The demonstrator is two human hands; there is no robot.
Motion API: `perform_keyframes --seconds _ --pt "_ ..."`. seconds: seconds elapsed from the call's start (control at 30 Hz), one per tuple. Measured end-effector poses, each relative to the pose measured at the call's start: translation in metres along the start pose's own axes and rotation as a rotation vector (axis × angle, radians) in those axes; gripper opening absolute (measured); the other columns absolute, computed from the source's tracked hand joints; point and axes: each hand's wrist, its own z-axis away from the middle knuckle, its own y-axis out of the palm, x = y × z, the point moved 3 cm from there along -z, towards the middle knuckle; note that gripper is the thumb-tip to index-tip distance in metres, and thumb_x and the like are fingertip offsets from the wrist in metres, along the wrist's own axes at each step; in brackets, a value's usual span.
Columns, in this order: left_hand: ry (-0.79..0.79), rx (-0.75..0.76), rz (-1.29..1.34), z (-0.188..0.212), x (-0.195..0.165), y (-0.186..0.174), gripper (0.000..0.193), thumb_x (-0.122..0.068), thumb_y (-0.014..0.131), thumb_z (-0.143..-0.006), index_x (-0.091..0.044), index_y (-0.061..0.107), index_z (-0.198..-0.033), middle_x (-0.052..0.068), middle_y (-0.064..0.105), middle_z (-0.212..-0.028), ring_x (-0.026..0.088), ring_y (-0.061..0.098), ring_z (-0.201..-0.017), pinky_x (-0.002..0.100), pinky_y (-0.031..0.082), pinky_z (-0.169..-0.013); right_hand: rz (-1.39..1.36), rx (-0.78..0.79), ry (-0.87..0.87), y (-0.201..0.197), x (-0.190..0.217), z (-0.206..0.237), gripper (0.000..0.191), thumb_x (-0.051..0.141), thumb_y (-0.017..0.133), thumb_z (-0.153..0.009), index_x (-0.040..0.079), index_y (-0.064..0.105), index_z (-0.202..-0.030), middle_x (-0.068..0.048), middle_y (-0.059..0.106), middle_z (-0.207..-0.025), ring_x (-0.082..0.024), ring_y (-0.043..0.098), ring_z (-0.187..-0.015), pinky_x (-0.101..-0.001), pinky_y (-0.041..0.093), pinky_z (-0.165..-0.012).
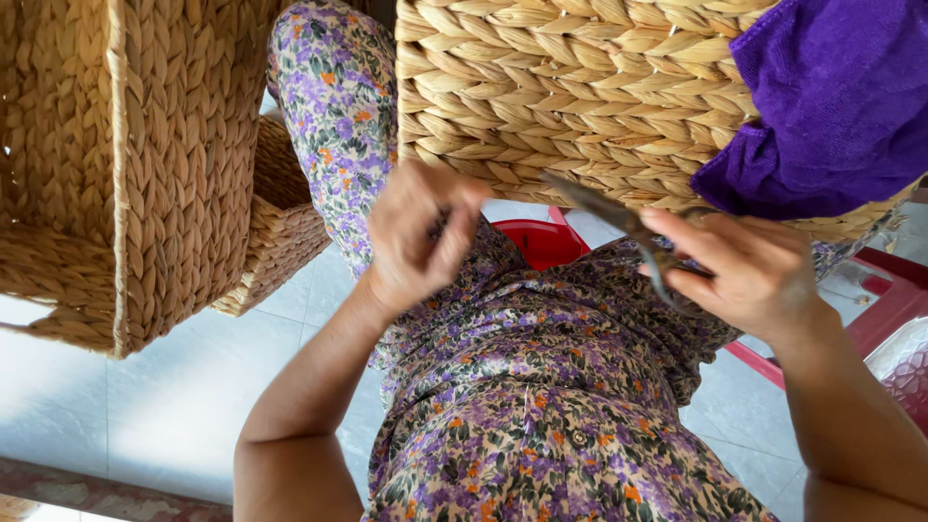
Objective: The person sits on the floor and wipes woven storage baskets with a purple cloth, rotating each basket to clean its sides and interior. They use scissors to trim loose straw ends protruding from the weave and continue wiping the basket surfaces.
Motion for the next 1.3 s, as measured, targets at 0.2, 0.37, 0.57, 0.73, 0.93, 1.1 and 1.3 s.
perform_keyframes --seconds 0.2,0.37,0.57,0.73,0.93,1.1,1.3 --pt "0.17 0.284 -0.501 0.029 -0.001 0.036 0.05 -0.019 0.074 -0.097 -0.013 0.06 -0.145 0.005 0.052 -0.154 0.028 0.043 -0.148 0.051 0.028 -0.124 -0.152 -0.325 0.134 -0.016 -0.032 0.071 0.054 0.009 0.087 -0.086 -0.003 0.066 -0.134 -0.015 0.073 -0.094 -0.017 0.072 -0.072 -0.0255 0.055 -0.055" --pt "0.155 0.354 -0.706 0.034 0.011 0.07 0.069 -0.038 0.072 -0.104 -0.012 0.045 -0.161 0.008 0.035 -0.168 0.031 0.026 -0.158 0.059 0.011 -0.126 -0.341 -0.617 0.341 -0.026 -0.051 0.131 0.055 0.012 0.085 -0.098 -0.01 0.06 -0.142 -0.019 0.072 -0.095 -0.02 0.072 -0.077 -0.0305 0.058 -0.067" --pt "0.117 0.386 -0.766 0.04 0.019 0.086 0.075 -0.046 0.071 -0.1 -0.01 0.043 -0.16 0.011 0.035 -0.167 0.035 0.023 -0.157 0.066 0.008 -0.122 -0.421 -0.953 0.586 -0.036 -0.067 0.166 0.055 0.012 0.078 -0.112 -0.011 0.048 -0.153 -0.016 0.066 -0.09 -0.019 0.065 -0.067 -0.0257 0.052 -0.059" --pt "0.098 0.376 -0.742 0.041 0.015 0.096 0.077 -0.047 0.073 -0.099 -0.005 0.045 -0.158 0.015 0.035 -0.166 0.04 0.023 -0.154 0.069 0.006 -0.12 -0.492 -1.138 0.593 -0.046 -0.087 0.178 0.06 0.02 0.074 -0.112 -0.005 0.044 -0.157 -0.013 0.062 -0.088 -0.017 0.061 -0.063 -0.0249 0.047 -0.052" --pt "0.068 0.198 -0.575 0.025 -0.006 0.075 0.061 -0.026 0.075 -0.098 -0.01 0.052 -0.152 0.011 0.036 -0.167 0.038 0.026 -0.159 0.06 0.007 -0.131 -0.523 -1.332 0.72 -0.056 -0.143 0.211 0.055 0.018 0.074 -0.116 -0.001 0.043 -0.158 -0.01 0.063 -0.098 -0.017 0.066 -0.072 -0.0272 0.049 -0.053" --pt "-0.108 -0.152 -0.451 -0.022 -0.007 0.052 0.068 -0.037 0.052 -0.117 -0.01 0.022 -0.171 0.024 0.029 -0.169 0.033 0.031 -0.161 0.044 0.025 -0.135 -0.467 -1.248 1.118 -0.066 -0.227 0.231 0.054 0.008 0.07 -0.107 0.006 0.051 -0.157 -0.005 0.07 -0.094 -0.01 0.068 -0.075 -0.0242 0.052 -0.057" --pt "-0.638 -0.196 -0.142 -0.045 -0.005 0.063 0.074 -0.037 0.043 -0.11 -0.008 0.013 -0.171 0.026 0.058 -0.134 0.022 0.04 -0.093 0.033 0.035 -0.085 -0.118 -1.05 1.244 -0.094 -0.312 0.227 0.05 -0.005 0.065 -0.098 0.005 0.056 -0.146 0.0 0.066 -0.09 -0.008 0.065 -0.076 -0.0227 0.05 -0.059"
